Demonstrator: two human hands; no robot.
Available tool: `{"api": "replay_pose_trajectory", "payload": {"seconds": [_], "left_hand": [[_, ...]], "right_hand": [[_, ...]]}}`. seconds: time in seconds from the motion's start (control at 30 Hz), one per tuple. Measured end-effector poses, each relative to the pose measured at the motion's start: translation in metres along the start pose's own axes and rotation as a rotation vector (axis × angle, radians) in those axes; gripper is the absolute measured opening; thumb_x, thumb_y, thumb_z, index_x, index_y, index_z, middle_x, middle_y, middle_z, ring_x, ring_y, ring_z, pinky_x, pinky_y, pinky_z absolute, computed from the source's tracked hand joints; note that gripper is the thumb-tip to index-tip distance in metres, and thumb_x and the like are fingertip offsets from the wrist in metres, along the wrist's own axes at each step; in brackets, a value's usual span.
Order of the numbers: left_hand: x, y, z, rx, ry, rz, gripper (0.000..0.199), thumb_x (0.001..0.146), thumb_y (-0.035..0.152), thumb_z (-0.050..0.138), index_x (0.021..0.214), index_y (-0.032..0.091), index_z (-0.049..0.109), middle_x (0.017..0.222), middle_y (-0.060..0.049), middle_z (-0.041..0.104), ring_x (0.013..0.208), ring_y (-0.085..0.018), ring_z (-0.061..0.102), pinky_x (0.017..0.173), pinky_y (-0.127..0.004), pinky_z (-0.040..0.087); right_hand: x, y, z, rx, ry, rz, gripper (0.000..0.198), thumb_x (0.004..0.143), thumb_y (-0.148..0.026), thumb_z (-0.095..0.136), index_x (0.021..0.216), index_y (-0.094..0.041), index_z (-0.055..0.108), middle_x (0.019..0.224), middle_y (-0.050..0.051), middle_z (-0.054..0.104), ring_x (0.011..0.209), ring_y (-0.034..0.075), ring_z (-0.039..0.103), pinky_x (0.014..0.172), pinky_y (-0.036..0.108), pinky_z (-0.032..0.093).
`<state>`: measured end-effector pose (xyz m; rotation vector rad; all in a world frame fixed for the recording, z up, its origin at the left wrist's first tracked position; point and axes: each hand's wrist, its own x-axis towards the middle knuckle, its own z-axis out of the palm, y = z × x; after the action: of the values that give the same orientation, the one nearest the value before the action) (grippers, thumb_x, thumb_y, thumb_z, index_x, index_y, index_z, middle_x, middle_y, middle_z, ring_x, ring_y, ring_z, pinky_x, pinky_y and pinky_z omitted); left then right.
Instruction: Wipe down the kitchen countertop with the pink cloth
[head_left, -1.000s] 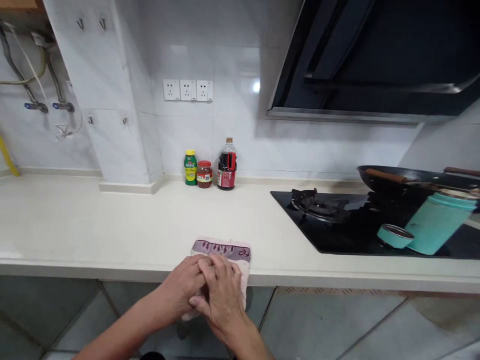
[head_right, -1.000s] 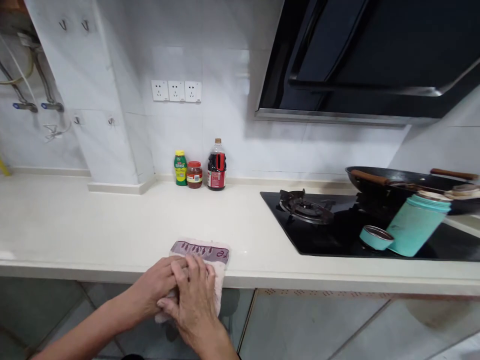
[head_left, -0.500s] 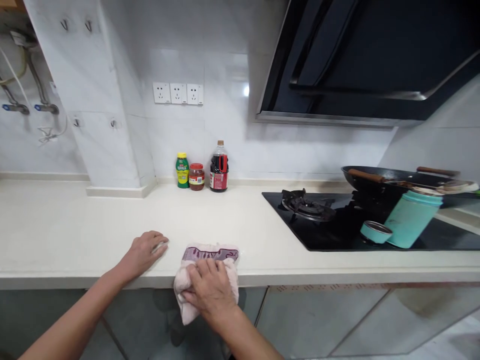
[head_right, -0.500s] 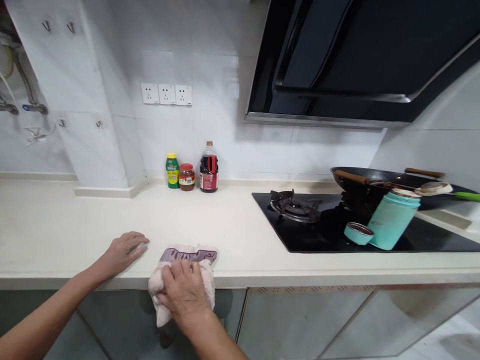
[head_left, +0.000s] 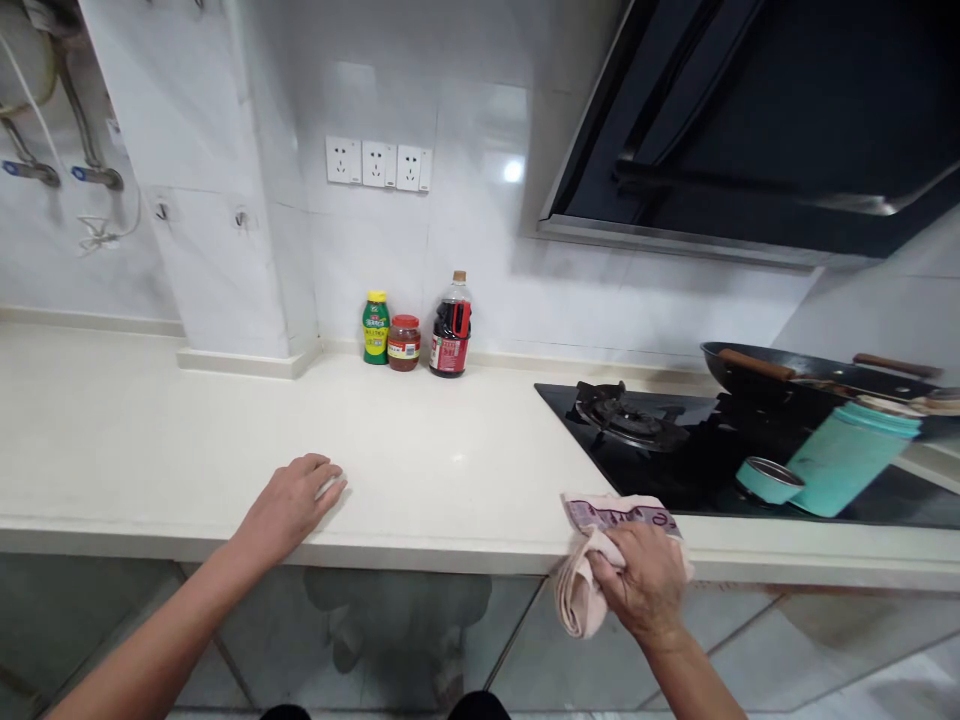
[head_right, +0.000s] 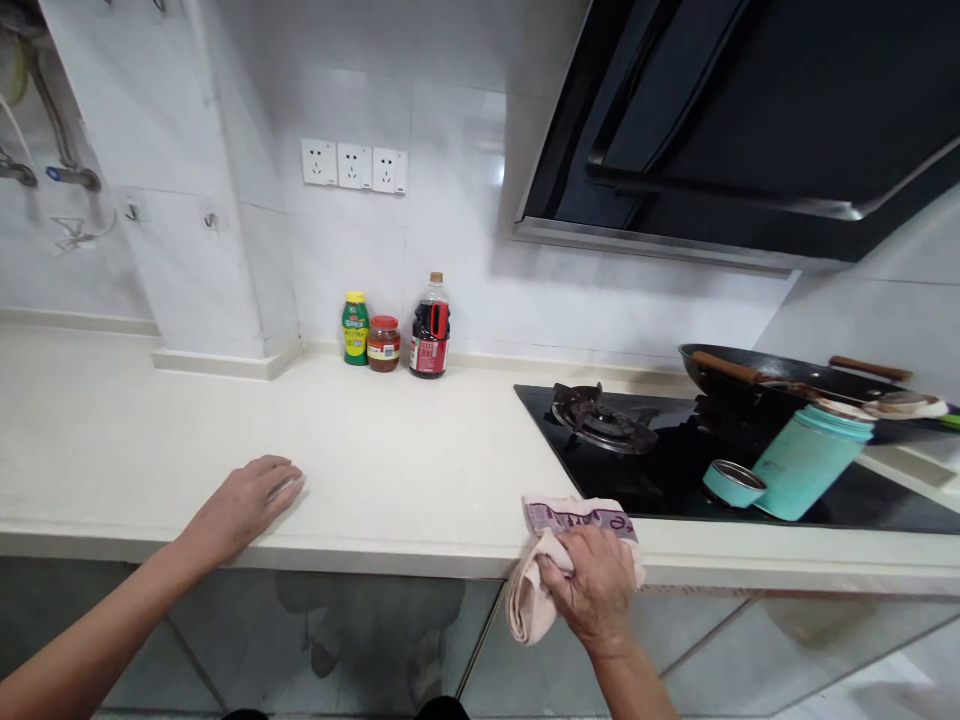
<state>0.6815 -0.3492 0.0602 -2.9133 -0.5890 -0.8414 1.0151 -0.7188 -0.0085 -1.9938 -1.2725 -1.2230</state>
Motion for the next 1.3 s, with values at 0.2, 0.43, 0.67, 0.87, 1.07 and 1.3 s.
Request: {"api": "replay_pose_trajectory", "payload": {"seconds": [0.2, 0.43, 0.67, 0.87, 1.07, 1.3], "left_hand": [[0.002, 0.007, -0.004, -0.040, 0.068, 0.021, 0.048, 0.099, 0.053, 0.036, 0.104, 0.018, 0.069, 0.112, -0.013, 0.068, 0.108, -0.028, 0.063, 0.094, -0.045, 0.049], [0.005, 0.002, -0.010, -0.220, 0.015, 0.012, 0.045, 0.095, 0.059, 0.042, 0.095, 0.023, 0.070, 0.101, -0.006, 0.073, 0.101, -0.023, 0.066, 0.094, -0.036, 0.050], [0.008, -0.008, -0.009, -0.271, -0.007, -0.014, 0.042, 0.093, 0.059, 0.046, 0.093, 0.025, 0.072, 0.101, -0.002, 0.074, 0.099, -0.021, 0.067, 0.095, -0.033, 0.052], [0.008, -0.014, -0.005, -0.222, -0.050, -0.068, 0.040, 0.090, 0.061, 0.048, 0.095, 0.030, 0.073, 0.107, 0.002, 0.074, 0.102, -0.021, 0.067, 0.096, -0.034, 0.053], [0.010, -0.019, 0.001, -0.209, -0.074, -0.104, 0.040, 0.086, 0.065, 0.048, 0.094, 0.035, 0.073, 0.107, 0.007, 0.074, 0.105, -0.022, 0.067, 0.101, -0.039, 0.053], [0.013, -0.021, 0.004, -0.203, -0.050, -0.092, 0.036, 0.084, 0.066, 0.050, 0.089, 0.039, 0.073, 0.102, 0.011, 0.075, 0.102, -0.023, 0.069, 0.098, -0.045, 0.056]], "right_hand": [[0.029, -0.085, 0.003, -0.055, -0.022, 0.157, 0.040, 0.099, -0.046, 0.038, 0.067, -0.024, 0.050, 0.073, 0.006, 0.051, 0.075, 0.026, 0.044, 0.069, 0.039, 0.030], [0.088, -0.277, 0.024, 0.311, -0.310, -0.032, 0.033, 0.088, -0.054, 0.066, 0.093, -0.022, 0.058, 0.098, 0.005, 0.059, 0.092, 0.027, 0.048, 0.079, 0.043, 0.039], [0.087, -0.264, 0.028, 0.299, -0.254, -0.154, 0.042, 0.088, -0.063, 0.064, 0.094, -0.022, 0.058, 0.097, 0.005, 0.059, 0.090, 0.025, 0.050, 0.075, 0.040, 0.041], [0.048, -0.125, 0.014, 0.218, -0.047, 0.057, 0.034, 0.098, -0.043, 0.040, 0.079, -0.021, 0.058, 0.081, 0.005, 0.057, 0.081, 0.023, 0.048, 0.074, 0.038, 0.034], [0.005, 0.023, -0.005, 0.083, -0.035, 0.239, 0.037, 0.100, -0.043, 0.036, 0.084, -0.020, 0.059, 0.087, 0.005, 0.059, 0.086, 0.023, 0.050, 0.081, 0.038, 0.033], [-0.023, 0.130, -0.017, 0.067, 0.047, 0.523, 0.044, 0.094, -0.057, 0.038, 0.083, -0.021, 0.061, 0.091, 0.008, 0.062, 0.093, 0.027, 0.052, 0.090, 0.044, 0.034]]}}
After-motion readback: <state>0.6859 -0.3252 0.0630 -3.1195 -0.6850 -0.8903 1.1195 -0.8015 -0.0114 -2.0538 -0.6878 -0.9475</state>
